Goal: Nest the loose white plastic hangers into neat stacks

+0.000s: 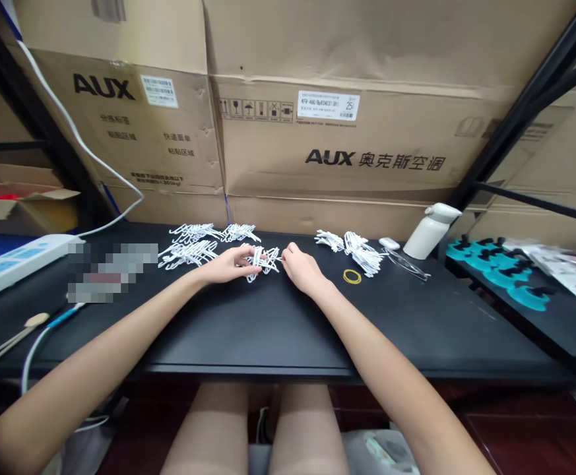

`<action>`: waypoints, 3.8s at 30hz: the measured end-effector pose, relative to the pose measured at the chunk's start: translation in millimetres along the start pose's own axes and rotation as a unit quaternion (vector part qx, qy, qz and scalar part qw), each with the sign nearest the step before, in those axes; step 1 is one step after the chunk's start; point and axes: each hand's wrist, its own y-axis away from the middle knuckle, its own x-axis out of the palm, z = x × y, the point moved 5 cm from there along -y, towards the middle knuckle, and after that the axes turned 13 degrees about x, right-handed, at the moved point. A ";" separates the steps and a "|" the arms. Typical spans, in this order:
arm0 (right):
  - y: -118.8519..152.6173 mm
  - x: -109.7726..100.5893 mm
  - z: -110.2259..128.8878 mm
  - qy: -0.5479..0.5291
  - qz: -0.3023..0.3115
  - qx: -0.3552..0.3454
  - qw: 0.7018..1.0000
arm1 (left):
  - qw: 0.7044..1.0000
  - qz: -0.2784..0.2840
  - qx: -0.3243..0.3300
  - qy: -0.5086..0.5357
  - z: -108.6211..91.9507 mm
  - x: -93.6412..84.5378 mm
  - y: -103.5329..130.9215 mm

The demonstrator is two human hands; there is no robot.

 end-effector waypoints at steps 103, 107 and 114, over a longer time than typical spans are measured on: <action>-1.3 -6.4 -4.7 -0.582 0.062 0.096 0.805 | 0.980 -0.059 -0.061 0.177 -18.0 8.7 -0.1; 0.6 -2.3 -0.4 -0.590 0.075 0.097 0.798 | 0.979 -0.063 -0.068 0.182 -19.2 9.4 0.2; 5.1 -1.4 4.5 -0.617 0.149 0.132 0.761 | 0.977 -0.062 -0.063 0.192 -21.0 9.4 0.9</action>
